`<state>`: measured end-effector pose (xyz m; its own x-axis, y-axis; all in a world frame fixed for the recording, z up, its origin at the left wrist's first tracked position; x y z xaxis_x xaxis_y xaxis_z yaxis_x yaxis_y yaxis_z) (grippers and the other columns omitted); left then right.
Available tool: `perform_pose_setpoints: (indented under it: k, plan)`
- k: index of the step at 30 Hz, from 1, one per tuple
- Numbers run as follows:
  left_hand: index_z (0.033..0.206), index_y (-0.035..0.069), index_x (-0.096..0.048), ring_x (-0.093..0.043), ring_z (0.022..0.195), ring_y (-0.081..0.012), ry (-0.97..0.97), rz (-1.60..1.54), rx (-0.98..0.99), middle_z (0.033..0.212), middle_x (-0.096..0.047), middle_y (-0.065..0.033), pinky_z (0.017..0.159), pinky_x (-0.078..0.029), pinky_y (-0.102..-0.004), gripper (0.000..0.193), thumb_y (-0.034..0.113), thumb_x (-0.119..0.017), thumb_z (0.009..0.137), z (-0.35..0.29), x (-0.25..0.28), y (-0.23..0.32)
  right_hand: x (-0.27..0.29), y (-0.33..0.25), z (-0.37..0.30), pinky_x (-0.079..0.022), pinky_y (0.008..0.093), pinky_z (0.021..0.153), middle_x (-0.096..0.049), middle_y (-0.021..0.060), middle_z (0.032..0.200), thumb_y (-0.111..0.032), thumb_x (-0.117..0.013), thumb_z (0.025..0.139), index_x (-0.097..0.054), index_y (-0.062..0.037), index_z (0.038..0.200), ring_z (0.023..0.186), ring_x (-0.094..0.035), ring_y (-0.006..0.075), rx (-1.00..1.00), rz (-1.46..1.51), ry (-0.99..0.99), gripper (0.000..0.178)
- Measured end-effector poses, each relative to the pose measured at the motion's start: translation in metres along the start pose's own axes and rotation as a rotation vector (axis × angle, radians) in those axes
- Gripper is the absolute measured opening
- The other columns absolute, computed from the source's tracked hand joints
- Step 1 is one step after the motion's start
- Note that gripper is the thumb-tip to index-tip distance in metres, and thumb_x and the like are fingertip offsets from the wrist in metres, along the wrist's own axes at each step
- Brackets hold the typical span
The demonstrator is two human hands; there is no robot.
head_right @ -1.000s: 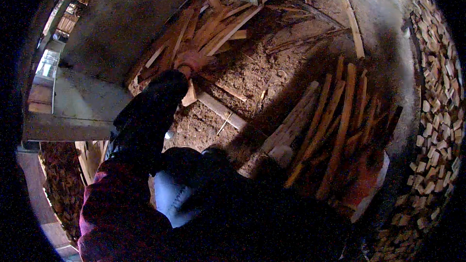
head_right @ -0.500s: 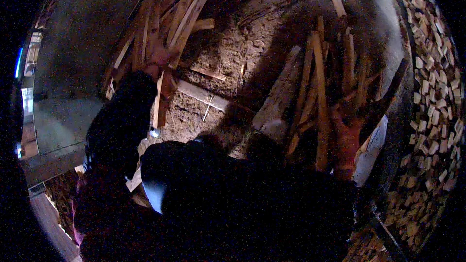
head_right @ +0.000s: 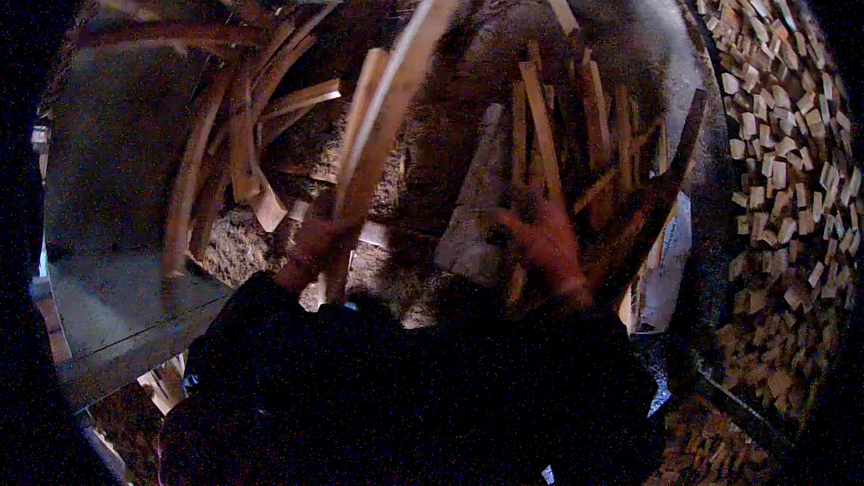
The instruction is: The person picks up bundles of wooden planks from a pile on the floor and stacks them onto a growing pile of lumber. The person repeatedly bends down to gather wood and lifts it to place it on the stack.
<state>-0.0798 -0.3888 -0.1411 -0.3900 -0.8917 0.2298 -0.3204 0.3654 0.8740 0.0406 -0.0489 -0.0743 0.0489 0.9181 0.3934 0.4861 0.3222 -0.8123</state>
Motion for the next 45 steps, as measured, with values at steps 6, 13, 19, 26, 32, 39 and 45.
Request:
perform_pose_setpoints:
  k: [6, 13, 19, 26, 32, 39, 45]
  plan:
    - [0.132, 0.000, -0.050, -0.062, 0.101, -0.0194, -0.218, 0.000, -0.057, 0.112, -0.064, -0.0116, 0.084, -0.053, -0.0314, 0.064, 0.024, -0.078, 0.080, -0.001, -0.099, 0.038, -0.069, -0.026, 0.078, -0.047, 0.0368, 0.095, -0.062, 0.0156, 0.125, -0.037, -0.075, 0.082, -0.047, -0.0008, 0.138, 0.109, -0.061, 0.0268, 0.012, 0.519, 0.145, 0.072]
    - [0.126, -0.001, -0.055, -0.063, 0.098, -0.0211, -0.301, -0.270, 0.120, 0.108, -0.065, -0.0117, 0.085, -0.053, -0.0328, 0.054, 0.033, -0.069, 0.086, 0.070, -0.105, 0.008, -0.125, 0.064, 0.083, -0.049, 0.0384, 0.093, -0.063, 0.0224, 0.119, -0.035, -0.075, 0.080, -0.048, 0.0021, 0.130, 0.110, -0.062, 0.0322, 0.066, -0.001, 0.213, 0.067]
    - [0.132, 0.004, -0.055, -0.059, 0.113, -0.0374, -0.143, 0.455, -0.398, 0.121, -0.063, -0.0206, 0.099, -0.047, -0.0395, 0.057, 0.037, -0.065, 0.087, 0.190, -0.116, 0.017, -0.148, 0.122, 0.069, -0.047, 0.0426, 0.098, -0.062, 0.0222, 0.122, -0.026, -0.073, 0.079, -0.048, -0.0081, 0.134, 0.116, -0.058, 0.0398, -0.231, -0.263, 0.077, 0.063]
    - [0.142, 0.009, -0.040, -0.056, 0.112, -0.0482, 0.293, 1.096, -0.505, 0.135, -0.050, -0.0289, 0.095, -0.048, -0.0520, 0.067, 0.027, -0.065, 0.083, 0.331, -0.070, 0.003, -0.157, 0.089, 0.061, -0.047, 0.0450, 0.097, -0.061, 0.0225, 0.122, -0.021, -0.071, 0.080, -0.047, -0.0098, 0.134, 0.117, -0.055, 0.0420, -0.163, -0.179, 0.076, 0.059]
    - [0.121, 0.006, -0.064, -0.061, 0.108, -0.0425, -0.033, 0.898, -0.477, 0.110, -0.066, -0.0250, 0.091, -0.050, -0.0478, 0.044, 0.028, -0.062, 0.084, 0.346, -0.104, -0.008, -0.171, 0.168, 0.063, -0.049, 0.0472, 0.093, -0.062, 0.0222, 0.120, -0.025, -0.068, 0.083, -0.048, -0.0098, 0.131, 0.113, -0.057, 0.0425, -0.235, -0.308, 0.202, 0.054]
    - [0.117, 0.005, -0.065, -0.052, 0.081, -0.0129, -0.534, -0.116, -0.153, 0.084, -0.060, -0.0010, 0.066, -0.043, -0.0272, 0.037, 0.030, -0.061, 0.090, 0.200, -0.033, 0.009, -0.120, 0.061, 0.070, -0.049, 0.0488, 0.089, -0.065, 0.0211, 0.112, -0.030, -0.064, 0.086, -0.058, -0.0096, 0.120, 0.110, -0.059, 0.0422, -0.178, -0.277, 0.087, 0.040]
    - [0.128, 0.001, -0.055, -0.060, 0.106, -0.0232, -0.440, -0.172, -0.072, 0.118, -0.063, -0.0120, 0.094, -0.049, -0.0358, 0.044, 0.022, -0.068, 0.091, 0.030, -0.058, -0.028, -0.093, 0.004, 0.091, -0.052, 0.0367, 0.086, -0.069, 0.0115, 0.109, -0.028, -0.060, 0.094, -0.064, -0.0035, 0.120, 0.097, -0.065, 0.0244, 0.224, 0.403, -0.009, 0.036]
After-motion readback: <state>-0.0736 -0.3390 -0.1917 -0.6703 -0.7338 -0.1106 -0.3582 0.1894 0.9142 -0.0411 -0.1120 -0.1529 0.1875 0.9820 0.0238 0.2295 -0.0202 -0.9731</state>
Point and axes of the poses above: each hand's wrist, its own z-axis towards the middle knuckle, its own x-axis out of the back of the hand, y = z × x, the point moved 1 cm from there along z, towards the middle knuckle
